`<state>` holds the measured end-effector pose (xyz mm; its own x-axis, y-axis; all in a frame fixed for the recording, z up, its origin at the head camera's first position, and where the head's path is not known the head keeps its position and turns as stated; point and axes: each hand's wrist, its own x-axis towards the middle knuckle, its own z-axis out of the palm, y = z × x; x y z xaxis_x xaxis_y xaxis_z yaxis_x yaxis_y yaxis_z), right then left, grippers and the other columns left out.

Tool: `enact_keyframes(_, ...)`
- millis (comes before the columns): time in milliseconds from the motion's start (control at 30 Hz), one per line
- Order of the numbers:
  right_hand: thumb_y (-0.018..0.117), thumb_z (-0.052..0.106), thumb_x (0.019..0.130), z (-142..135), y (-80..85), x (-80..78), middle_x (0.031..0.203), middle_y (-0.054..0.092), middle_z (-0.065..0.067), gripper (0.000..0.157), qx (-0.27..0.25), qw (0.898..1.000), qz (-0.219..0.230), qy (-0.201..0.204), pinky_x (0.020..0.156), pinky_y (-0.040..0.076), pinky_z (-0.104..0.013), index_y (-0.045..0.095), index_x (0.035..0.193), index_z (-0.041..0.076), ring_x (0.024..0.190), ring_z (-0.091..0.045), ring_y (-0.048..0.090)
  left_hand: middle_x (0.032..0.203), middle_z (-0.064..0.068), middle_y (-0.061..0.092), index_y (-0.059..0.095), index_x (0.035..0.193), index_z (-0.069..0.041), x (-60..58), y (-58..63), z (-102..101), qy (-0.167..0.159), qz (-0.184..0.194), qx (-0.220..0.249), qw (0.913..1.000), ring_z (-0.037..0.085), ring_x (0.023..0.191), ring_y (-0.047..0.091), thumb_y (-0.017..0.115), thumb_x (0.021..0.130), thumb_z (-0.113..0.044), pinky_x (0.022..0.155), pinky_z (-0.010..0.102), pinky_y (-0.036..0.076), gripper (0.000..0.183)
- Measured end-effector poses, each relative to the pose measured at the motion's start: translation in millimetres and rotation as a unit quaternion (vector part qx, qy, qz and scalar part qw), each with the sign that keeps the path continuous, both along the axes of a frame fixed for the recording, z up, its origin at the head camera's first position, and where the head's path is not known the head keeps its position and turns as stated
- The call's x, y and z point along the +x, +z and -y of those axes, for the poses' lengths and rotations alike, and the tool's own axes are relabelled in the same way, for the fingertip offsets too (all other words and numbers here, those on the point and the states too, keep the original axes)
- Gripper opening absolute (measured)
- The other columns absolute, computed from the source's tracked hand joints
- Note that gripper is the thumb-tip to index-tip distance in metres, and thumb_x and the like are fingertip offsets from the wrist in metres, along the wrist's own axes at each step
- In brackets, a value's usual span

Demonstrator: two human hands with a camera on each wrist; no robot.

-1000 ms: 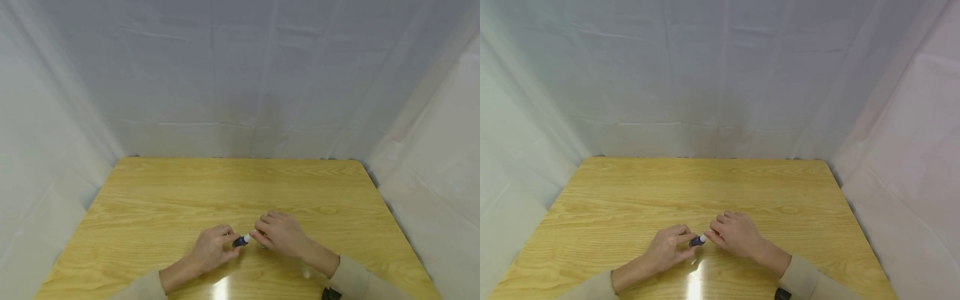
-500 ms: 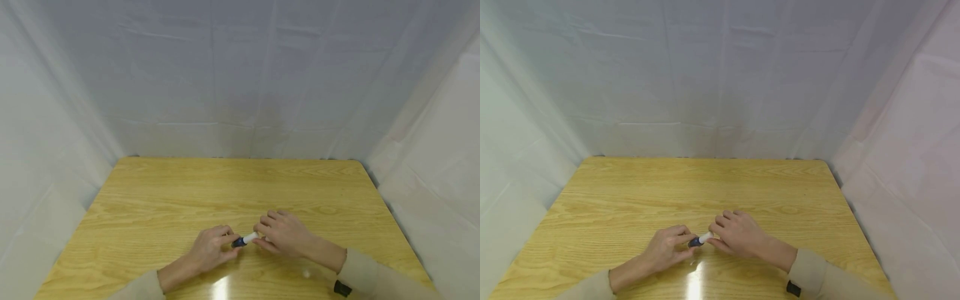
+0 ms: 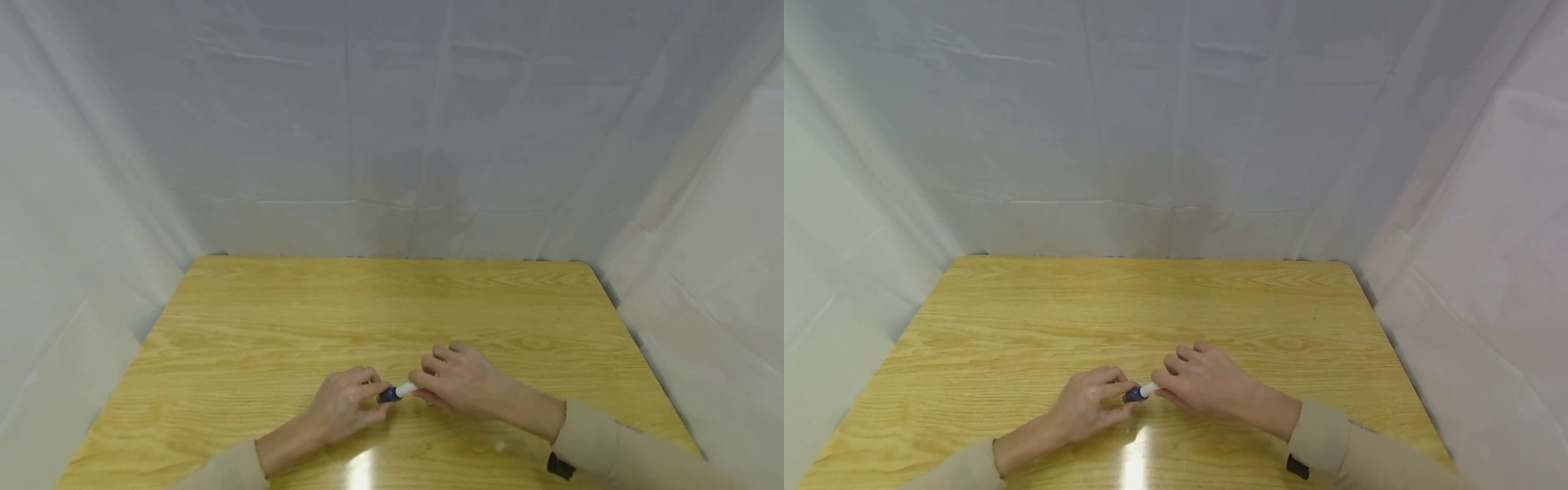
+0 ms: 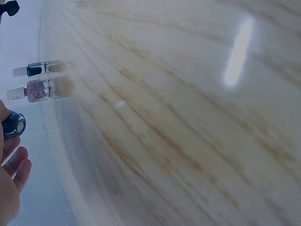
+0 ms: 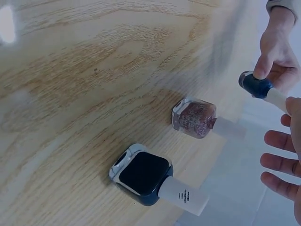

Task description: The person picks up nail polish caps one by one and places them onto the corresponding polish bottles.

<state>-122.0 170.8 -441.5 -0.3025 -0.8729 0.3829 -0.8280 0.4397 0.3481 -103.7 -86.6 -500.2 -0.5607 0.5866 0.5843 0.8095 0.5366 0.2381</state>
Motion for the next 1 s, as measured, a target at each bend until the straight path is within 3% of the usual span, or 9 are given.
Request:
enact_keyframes(200, 0.056, 0.046, 0.096, 1.0, -5.9, 0.2, 0.076, 0.058, 0.012, 0.019, -0.008, 0.999, 0.037, -0.021, 0.057, 0.046, -0.020, 0.059, 0.096, 0.027, 0.065, -0.005, 0.050, 0.081, -0.009, 0.066, 0.076, 0.089, -0.016, -0.4, -0.6, 0.1, 0.001, -0.001, 0.001, 1.0000, 0.002, 0.063, 0.058, 0.083, 0.070, -0.022, 0.054, 0.001, 0.037, 0.021)
enact_keyframes(533, 0.058, 0.041, 0.095, 8.5, -11.1, 3.1, 0.072, 0.057, 0.014, 0.018, -0.095, 0.986, 0.131, -0.046, 0.055, 0.042, -0.015, 0.062, 0.085, 0.027, 0.062, -0.001, 0.048, 0.081, -0.009, 0.066, 0.076, 0.091, -0.017, -0.4, 0.4, -1.5, 0.010, 0.004, 0.000, 0.9999, 0.003, 0.064, 0.059, 0.081, 0.073, -0.023, 0.054, 0.002, 0.039, 0.020)
enact_keyframes(733, 0.059, 0.041, 0.095, 14.7, -16.4, 4.9, 0.063, 0.051, 0.014, 0.027, -0.132, 0.979, 0.134, -0.073, 0.052, 0.035, -0.012, 0.058, 0.073, 0.026, 0.056, 0.000, 0.041, 0.080, -0.009, 0.066, 0.076, 0.090, -0.017, -0.6, -0.6, -2.2, 0.020, -0.004, -0.003, 0.9998, 0.000, 0.065, 0.057, 0.082, 0.072, -0.024, 0.054, 0.002, 0.040, 0.020)
enact_keyframes(1000, 0.060, 0.042, 0.094, 17.3, -24.2, 8.4, 0.061, 0.052, 0.014, 0.030, -0.146, 0.975, 0.137, -0.098, 0.051, 0.031, -0.010, 0.060, 0.069, 0.025, 0.056, 0.001, 0.037, 0.078, -0.010, 0.066, 0.076, 0.087, -0.018, -0.4, -3.0, -2.3, 0.021, -0.016, -0.003, 0.9997, -0.002, 0.064, 0.054, 0.083, 0.070, -0.024, 0.054, 0.001, 0.037, 0.019)
